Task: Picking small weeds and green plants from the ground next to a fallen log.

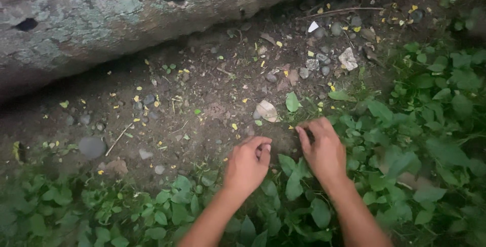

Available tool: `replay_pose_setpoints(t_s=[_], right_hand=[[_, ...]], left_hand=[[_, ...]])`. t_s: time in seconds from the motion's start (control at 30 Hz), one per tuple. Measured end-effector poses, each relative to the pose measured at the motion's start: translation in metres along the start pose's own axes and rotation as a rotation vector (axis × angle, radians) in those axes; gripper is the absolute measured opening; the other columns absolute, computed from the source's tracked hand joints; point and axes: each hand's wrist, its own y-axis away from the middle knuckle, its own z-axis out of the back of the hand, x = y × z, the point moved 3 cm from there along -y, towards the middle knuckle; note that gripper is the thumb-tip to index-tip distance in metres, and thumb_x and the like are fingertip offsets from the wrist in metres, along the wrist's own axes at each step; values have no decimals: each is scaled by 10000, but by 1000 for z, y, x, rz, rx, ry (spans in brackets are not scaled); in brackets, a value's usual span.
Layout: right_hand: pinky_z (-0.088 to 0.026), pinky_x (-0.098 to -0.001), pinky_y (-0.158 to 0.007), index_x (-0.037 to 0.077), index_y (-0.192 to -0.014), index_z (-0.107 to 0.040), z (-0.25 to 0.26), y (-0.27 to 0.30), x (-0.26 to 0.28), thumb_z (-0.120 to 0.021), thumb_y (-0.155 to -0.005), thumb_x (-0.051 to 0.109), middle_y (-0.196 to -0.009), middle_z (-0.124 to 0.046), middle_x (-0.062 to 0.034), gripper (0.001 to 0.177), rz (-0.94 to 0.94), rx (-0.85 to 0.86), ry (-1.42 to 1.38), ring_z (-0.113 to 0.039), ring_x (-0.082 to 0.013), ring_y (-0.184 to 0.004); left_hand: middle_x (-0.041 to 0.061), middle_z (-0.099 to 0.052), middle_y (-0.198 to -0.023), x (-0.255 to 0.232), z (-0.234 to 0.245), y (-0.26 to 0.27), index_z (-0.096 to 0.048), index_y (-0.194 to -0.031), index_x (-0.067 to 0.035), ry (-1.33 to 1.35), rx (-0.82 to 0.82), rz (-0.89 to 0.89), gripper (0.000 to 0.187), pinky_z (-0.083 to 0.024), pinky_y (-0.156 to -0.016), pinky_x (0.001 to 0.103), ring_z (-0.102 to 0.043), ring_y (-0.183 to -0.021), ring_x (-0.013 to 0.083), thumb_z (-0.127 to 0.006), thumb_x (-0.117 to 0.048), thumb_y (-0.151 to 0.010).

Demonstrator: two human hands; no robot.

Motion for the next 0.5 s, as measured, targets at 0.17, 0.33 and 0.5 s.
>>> replay_pose_setpoints(t_s=[0.17,0.33,0.5], right_hand=[[-555,-457,-769,39,-1088,-743,-1,-6,12,-801,-809,211,-1027,-690,-150,333,111,22,20,-681,-381,-906],[-556,-449,-790,40,-1025,-766,-15,-3,-1,-819,-776,170,-987,-710,-143,285,96,65,67,-688,-368,-913],[-560,-430,-804,33,-1048,-769,-15,-3,-3,-768,-780,31,-988,-715,-155,267,107,35,-59,-693,-358,-891]], left_hand=[[129,-751,-956,16,6,-3,-762,-1046,-104,37,-54,51,196,-587,-701,371,-743,-742,241,-673,-174,-885],[136,-745,-955,14,17,-3,-763,-1048,-88,16,-69,68,202,-579,-696,376,-736,-738,250,-680,-174,-886],[137,-750,-930,14,15,-2,-768,-1028,-75,5,-86,1,193,-581,-697,365,-731,-734,248,-684,-157,-875]])
